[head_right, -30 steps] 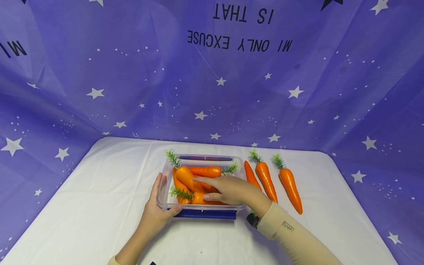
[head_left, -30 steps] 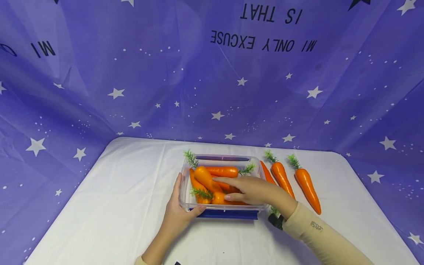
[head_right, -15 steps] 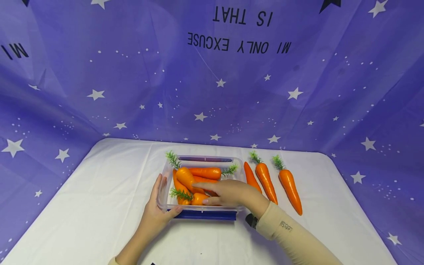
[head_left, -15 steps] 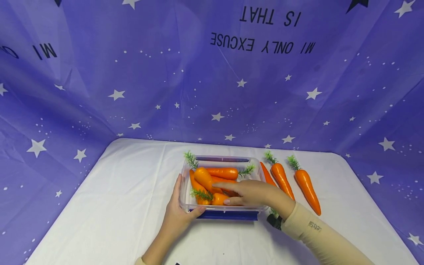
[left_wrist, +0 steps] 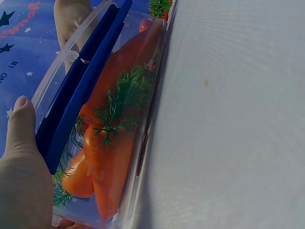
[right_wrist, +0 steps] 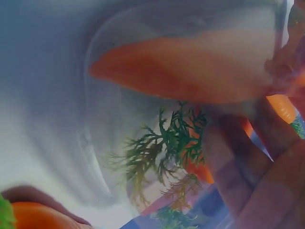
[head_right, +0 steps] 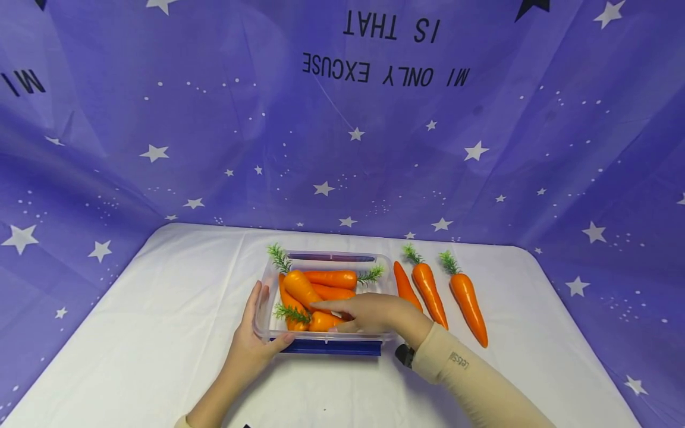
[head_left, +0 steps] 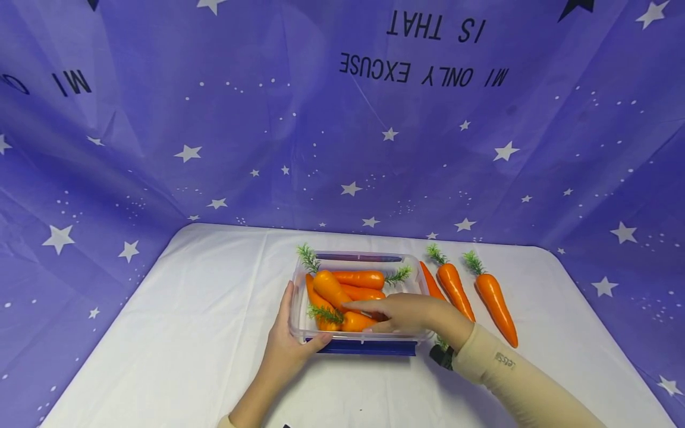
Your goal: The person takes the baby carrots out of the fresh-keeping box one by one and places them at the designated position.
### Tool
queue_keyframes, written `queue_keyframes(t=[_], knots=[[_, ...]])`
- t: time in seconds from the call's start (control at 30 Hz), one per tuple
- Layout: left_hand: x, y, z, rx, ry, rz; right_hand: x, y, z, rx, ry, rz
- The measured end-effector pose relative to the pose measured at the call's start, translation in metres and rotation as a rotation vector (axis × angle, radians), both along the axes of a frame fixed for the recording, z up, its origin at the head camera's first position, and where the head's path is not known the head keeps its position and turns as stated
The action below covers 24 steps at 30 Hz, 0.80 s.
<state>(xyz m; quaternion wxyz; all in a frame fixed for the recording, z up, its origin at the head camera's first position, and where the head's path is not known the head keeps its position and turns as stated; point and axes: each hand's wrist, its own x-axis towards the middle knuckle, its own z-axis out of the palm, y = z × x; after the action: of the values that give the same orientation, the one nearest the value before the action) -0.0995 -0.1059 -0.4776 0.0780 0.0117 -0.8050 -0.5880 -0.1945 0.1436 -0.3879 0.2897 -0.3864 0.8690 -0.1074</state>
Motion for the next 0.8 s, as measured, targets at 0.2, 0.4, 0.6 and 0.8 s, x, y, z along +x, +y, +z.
queue_keyframes(t=[0.2,0.4,0.6,0.8], knots=[[-0.0003,0.0002,0.0003,0.001,0.009,-0.005,-0.0027,-0.0004,-0.0032,-0.020,-0.038,0.018],[-0.0005,0.0003,0.0012,-0.001,0.014,-0.009,-0.0049,-0.0006,-0.0047,-0.067,-0.083,0.013],[-0.0015,0.0008,0.0004,-0.007,0.011,-0.004,-0.0043,0.0000,-0.0062,-0.102,-0.095,-0.004],[-0.0012,0.0011,-0.0012,-0.010,0.013,0.004,-0.0037,0.0027,-0.0080,-0.179,-0.083,-0.019]])
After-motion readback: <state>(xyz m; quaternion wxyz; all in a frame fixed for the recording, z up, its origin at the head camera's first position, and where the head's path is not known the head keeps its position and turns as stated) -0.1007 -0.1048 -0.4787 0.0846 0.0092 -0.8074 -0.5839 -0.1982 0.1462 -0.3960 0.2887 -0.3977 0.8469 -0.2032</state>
